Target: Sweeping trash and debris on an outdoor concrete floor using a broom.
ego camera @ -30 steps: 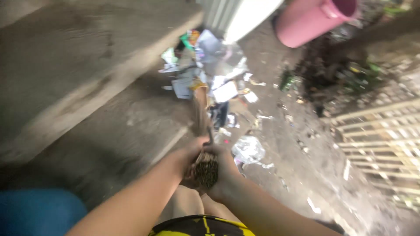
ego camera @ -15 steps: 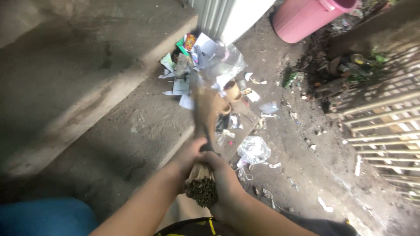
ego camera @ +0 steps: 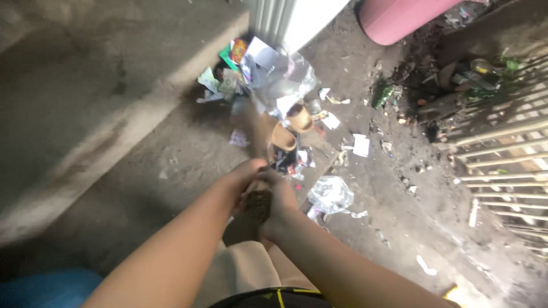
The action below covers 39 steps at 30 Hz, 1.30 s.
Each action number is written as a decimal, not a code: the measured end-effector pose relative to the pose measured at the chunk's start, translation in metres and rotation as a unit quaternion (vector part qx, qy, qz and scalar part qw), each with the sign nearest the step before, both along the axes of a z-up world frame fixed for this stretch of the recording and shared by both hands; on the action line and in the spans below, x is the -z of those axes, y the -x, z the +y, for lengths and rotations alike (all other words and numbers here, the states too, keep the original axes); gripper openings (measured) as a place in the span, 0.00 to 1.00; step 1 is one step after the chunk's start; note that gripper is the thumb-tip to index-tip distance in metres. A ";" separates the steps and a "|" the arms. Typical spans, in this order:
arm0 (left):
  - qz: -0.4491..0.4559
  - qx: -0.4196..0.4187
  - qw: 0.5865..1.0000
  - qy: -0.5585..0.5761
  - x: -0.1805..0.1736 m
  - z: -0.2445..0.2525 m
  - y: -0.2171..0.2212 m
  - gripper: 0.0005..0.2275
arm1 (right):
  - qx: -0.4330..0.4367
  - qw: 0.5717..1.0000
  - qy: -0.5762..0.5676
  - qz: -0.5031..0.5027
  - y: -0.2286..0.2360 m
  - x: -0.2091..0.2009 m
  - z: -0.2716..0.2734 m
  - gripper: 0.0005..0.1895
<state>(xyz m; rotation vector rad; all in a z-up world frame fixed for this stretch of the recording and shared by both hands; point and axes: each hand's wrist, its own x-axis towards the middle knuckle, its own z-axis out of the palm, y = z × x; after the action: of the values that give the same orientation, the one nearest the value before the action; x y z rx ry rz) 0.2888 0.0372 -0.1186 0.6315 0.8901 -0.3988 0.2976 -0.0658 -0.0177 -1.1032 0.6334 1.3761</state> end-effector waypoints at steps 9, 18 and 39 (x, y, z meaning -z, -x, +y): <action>-0.369 0.156 0.910 -0.107 0.102 -0.060 -0.086 0.05 | 0.136 0.986 0.065 -0.071 -0.034 -0.079 -0.032 0.17; 0.004 -0.165 0.986 0.009 -0.138 -0.035 -0.009 0.24 | -0.097 0.988 0.038 -0.111 -0.061 -0.085 -0.034 0.15; 0.101 -0.221 0.963 -0.117 -0.097 0.005 0.021 0.22 | -0.686 0.594 0.230 -0.352 -0.309 0.001 -0.049 0.43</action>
<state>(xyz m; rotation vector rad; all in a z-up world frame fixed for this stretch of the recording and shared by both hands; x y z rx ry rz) 0.2673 0.0419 -0.0214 0.5911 1.2531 0.0487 0.6063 -0.1145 -0.0182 -2.6683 -0.7741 1.7349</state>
